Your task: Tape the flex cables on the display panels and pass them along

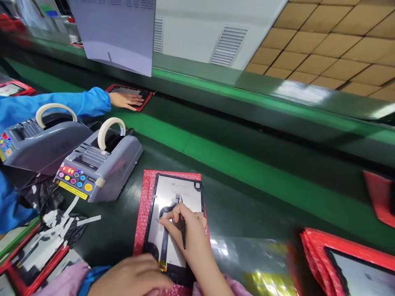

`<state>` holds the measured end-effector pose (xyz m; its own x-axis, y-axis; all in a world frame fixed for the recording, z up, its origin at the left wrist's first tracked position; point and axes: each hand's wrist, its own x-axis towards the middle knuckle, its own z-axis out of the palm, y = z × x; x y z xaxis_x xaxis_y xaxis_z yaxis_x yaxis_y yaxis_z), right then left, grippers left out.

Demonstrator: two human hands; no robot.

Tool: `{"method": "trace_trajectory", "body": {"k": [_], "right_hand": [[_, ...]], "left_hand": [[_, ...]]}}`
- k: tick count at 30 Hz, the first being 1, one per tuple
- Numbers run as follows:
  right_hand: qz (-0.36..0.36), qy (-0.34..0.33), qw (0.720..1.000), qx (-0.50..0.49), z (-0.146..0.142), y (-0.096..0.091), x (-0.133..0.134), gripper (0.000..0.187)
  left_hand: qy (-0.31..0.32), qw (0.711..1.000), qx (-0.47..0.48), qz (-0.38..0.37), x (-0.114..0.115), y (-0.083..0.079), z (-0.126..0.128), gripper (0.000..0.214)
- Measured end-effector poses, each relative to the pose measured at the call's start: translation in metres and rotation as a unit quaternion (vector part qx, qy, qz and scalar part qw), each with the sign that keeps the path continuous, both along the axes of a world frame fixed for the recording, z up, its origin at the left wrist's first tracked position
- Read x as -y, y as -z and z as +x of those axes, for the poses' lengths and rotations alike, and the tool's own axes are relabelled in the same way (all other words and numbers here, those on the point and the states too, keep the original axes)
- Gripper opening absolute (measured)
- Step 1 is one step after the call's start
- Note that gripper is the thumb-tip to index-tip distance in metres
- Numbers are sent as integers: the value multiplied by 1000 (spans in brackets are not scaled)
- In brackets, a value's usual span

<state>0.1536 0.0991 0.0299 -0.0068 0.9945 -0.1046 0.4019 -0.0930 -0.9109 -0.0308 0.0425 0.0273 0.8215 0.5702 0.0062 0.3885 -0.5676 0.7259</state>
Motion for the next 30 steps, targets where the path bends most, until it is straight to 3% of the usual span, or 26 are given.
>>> {"method": "trace_trajectory", "body": {"k": [4,8,13,18,20,22,24,25,27,30], "right_hand": [[34,-4,998,45,-4,6,-1,47],[67,7,992,111,-7,8,0,46],[92,22,984,153,-10,12,-3,44],[102,74,977,170,-12,19,-35,43],[104,102,973,177,-5,16,-49,41],[108,130,970,176,12,10,-52,37],[117,158,965,173,42,5,-36,35],[123,174,960,181,60,6,-20,35],[137,211,937,244,102,15,20,40],[118,198,902,364,157,51,84,41]], "left_hand": [[-122,971,-62,194,-16,-3,-2,22],[-161,958,-93,219,-25,1,-4,31],[-156,958,-117,208,-27,6,0,34],[-152,960,-130,195,-26,5,-3,35],[-113,968,-110,194,-26,6,-10,45],[-29,973,-93,209,-24,7,-18,66],[39,966,-98,237,-21,11,-22,83],[45,962,-109,248,-18,13,-21,89],[15,959,-136,247,-15,18,-13,99],[-51,961,-157,222,-22,23,12,104]]}}
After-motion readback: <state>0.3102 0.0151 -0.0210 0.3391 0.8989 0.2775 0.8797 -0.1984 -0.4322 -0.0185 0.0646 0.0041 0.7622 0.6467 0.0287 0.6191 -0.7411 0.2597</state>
